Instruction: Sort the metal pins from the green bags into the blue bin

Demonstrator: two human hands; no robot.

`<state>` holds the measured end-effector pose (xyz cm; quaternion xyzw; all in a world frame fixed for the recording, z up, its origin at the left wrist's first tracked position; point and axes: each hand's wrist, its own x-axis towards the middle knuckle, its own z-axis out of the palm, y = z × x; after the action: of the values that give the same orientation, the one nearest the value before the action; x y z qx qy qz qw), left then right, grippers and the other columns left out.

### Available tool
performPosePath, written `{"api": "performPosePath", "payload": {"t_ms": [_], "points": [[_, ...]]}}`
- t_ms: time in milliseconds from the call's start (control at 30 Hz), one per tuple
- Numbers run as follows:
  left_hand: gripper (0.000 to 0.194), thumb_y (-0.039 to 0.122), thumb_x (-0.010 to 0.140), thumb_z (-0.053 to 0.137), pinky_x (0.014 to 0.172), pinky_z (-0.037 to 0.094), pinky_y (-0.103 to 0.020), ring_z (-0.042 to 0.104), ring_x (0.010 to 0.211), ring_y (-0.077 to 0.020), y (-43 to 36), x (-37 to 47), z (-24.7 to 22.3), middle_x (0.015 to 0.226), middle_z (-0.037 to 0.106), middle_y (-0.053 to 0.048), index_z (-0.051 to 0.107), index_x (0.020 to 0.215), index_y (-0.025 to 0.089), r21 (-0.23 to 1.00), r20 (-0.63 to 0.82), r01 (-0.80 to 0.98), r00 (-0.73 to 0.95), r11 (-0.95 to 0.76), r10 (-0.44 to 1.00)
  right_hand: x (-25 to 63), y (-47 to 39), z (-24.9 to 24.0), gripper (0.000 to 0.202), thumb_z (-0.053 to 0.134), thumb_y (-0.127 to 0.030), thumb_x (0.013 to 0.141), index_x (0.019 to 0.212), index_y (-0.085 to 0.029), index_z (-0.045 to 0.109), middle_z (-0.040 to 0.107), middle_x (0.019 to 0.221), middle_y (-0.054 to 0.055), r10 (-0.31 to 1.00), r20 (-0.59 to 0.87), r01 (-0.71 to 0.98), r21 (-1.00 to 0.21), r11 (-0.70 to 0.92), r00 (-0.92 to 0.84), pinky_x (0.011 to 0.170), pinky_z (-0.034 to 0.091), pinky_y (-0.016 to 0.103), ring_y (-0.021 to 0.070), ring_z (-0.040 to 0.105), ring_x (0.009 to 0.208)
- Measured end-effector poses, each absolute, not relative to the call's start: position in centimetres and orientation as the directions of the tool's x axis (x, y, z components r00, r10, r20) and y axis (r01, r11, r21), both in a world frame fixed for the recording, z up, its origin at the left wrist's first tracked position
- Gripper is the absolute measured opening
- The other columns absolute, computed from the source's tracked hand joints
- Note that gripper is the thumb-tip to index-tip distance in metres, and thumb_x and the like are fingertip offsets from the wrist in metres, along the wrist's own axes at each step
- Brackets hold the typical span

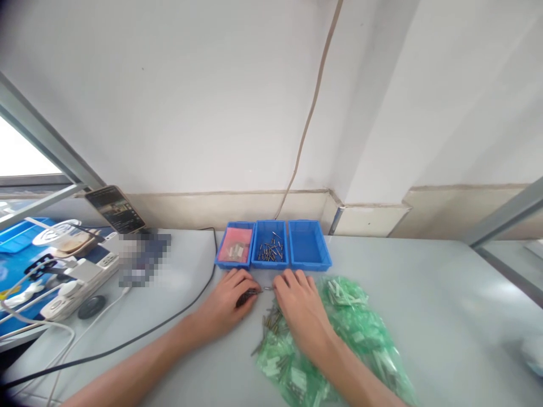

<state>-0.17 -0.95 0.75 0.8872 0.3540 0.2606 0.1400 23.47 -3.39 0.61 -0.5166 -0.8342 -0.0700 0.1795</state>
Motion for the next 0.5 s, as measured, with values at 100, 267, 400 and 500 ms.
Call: {"api": "performPosePath", "payload": {"t_ms": [100,267,400,500], "points": [[0.011,0.020,0.106,0.058,0.094,0.048,-0.040,0.058,0.105,-0.0231,-1.0,-0.2,0.8,0.113,0.065,-0.007,0.065,0.115,0.020,0.439,0.353,0.554,0.617,-0.707,0.703,23.2,-3.3,0.5,0.017,0.053,-0.015,0.107,0.096,-0.022,0.063,0.065,0.096,0.009,0.828,0.369,0.890,-0.003,0.455,-0.422,0.076,0.038,0.042,0.0295,0.057,0.088],[0.012,0.022,0.107,0.057,0.094,0.046,-0.040,0.057,0.105,-0.0231,-1.0,-0.2,0.9,0.114,0.065,-0.007,0.064,0.117,0.020,0.446,0.345,0.552,0.620,-0.704,0.705,23.1,-3.4,0.5,0.018,0.046,-0.016,0.110,0.100,-0.020,0.061,0.066,0.098,0.009,0.839,0.401,0.888,-0.115,0.445,-0.368,0.078,0.040,0.041,0.0286,0.057,0.087],[0.018,0.032,0.105,0.063,0.094,0.046,-0.041,0.057,0.105,-0.0245,-1.2,-0.2,1.6,0.114,0.065,-0.008,0.064,0.118,0.020,0.430,0.336,0.547,0.642,-0.718,0.690,23.6,-3.5,0.6,0.023,0.039,-0.018,0.113,0.107,-0.022,0.061,0.068,0.103,0.009,0.852,0.438,0.841,-0.310,0.443,-0.287,0.080,0.043,0.039,0.0272,0.060,0.089],[0.034,0.046,0.100,0.070,0.094,0.046,-0.042,0.057,0.107,-0.0269,-1.5,0.0,2.1,0.117,0.064,-0.009,0.064,0.121,0.020,0.423,0.324,0.536,0.663,-0.731,0.674,23.9,-3.4,0.6,0.026,0.038,-0.018,0.112,0.123,-0.022,0.062,0.069,0.112,0.010,0.844,0.481,0.808,-0.386,0.445,-0.235,0.086,0.047,0.040,0.0286,0.063,0.099]]}}
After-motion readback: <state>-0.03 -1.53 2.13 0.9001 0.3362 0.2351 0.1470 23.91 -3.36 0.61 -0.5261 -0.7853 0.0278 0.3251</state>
